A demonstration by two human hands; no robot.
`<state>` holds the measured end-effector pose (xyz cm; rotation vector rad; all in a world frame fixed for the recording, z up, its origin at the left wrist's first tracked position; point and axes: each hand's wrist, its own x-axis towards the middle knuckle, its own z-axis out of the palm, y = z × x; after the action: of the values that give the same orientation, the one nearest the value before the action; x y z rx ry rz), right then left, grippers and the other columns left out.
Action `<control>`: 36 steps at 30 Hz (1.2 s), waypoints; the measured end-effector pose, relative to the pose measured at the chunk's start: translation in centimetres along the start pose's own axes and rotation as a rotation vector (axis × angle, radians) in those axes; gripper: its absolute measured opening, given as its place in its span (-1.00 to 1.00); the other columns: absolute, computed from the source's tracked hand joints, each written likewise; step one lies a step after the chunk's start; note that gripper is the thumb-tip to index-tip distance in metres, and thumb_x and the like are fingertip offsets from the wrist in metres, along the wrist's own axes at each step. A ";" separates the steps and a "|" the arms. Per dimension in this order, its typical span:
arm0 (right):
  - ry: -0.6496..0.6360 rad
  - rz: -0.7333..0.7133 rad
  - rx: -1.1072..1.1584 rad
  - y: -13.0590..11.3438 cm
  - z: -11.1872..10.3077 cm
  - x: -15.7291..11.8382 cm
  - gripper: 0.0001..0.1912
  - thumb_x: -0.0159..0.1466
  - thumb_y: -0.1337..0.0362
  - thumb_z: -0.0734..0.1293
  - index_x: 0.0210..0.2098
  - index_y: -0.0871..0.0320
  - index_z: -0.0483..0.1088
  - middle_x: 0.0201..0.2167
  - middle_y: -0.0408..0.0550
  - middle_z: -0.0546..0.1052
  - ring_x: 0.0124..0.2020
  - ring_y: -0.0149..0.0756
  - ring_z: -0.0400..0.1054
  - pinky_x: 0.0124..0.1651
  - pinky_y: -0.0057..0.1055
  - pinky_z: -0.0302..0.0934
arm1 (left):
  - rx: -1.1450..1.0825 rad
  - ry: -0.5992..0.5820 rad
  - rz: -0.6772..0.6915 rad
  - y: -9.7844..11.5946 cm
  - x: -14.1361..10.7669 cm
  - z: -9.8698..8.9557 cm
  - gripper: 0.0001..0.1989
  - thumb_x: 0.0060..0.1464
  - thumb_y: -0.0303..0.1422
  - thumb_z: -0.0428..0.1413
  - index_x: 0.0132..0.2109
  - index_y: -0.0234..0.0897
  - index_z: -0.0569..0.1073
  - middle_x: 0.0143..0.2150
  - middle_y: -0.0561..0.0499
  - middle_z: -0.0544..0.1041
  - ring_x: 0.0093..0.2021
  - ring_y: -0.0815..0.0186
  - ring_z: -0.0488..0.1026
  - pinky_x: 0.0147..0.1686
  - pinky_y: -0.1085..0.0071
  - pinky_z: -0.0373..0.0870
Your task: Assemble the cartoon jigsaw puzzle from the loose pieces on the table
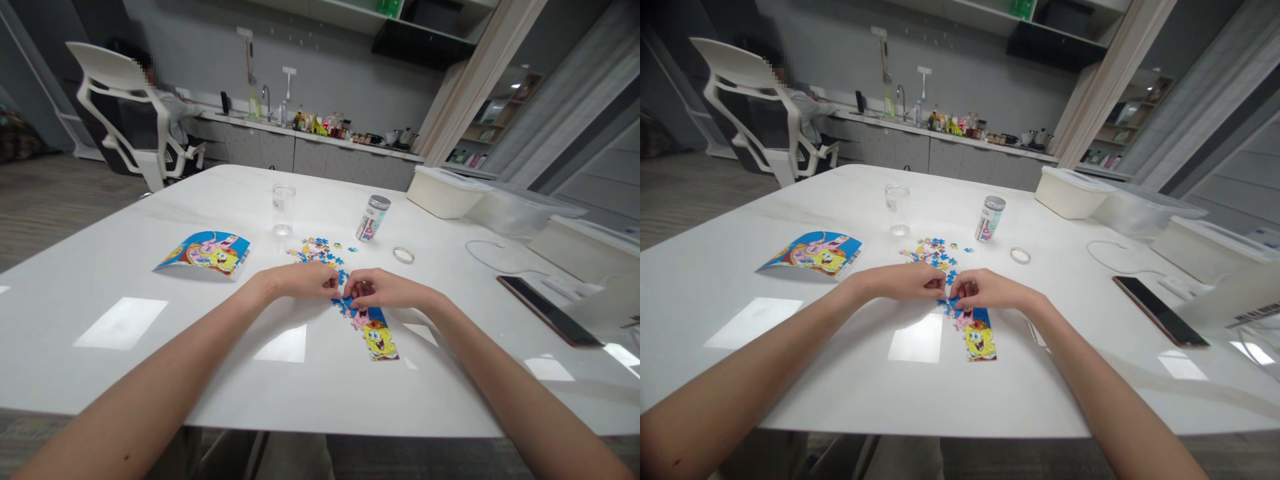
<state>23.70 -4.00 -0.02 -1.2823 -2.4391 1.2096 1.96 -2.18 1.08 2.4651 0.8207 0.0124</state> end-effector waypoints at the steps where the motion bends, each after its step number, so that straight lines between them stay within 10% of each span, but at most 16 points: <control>1: -0.001 0.000 0.004 0.0 0.0 0.0 -0.77 0.13 0.19 0.41 -0.25 0.15 0.45 -0.42 -0.12 0.46 -0.43 -0.41 0.28 -0.37 -0.43 0.20 | -0.013 -0.002 0.002 0.0 0.0 0.0 -0.82 0.13 -0.26 0.07 -0.32 -0.29 0.40 -0.46 0.08 0.42 -0.48 0.42 0.26 -0.46 0.48 0.14; 36: 0.083 -0.095 -0.063 -0.3 -0.3 -0.3 -0.69 0.22 0.08 0.34 -0.12 0.13 0.38 -0.39 -0.14 0.41 -0.40 -0.39 0.26 -0.34 -0.43 0.19 | -0.101 -0.023 -0.140 0.5 0.3 0.0 -0.83 0.06 -0.28 0.13 -0.31 -0.32 0.46 -0.40 0.04 0.47 -0.45 0.41 0.30 -0.43 0.47 0.18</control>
<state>23.85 -4.16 0.47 -1.1924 -2.4665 1.0431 2.48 -2.41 1.26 2.3047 0.9573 -0.0246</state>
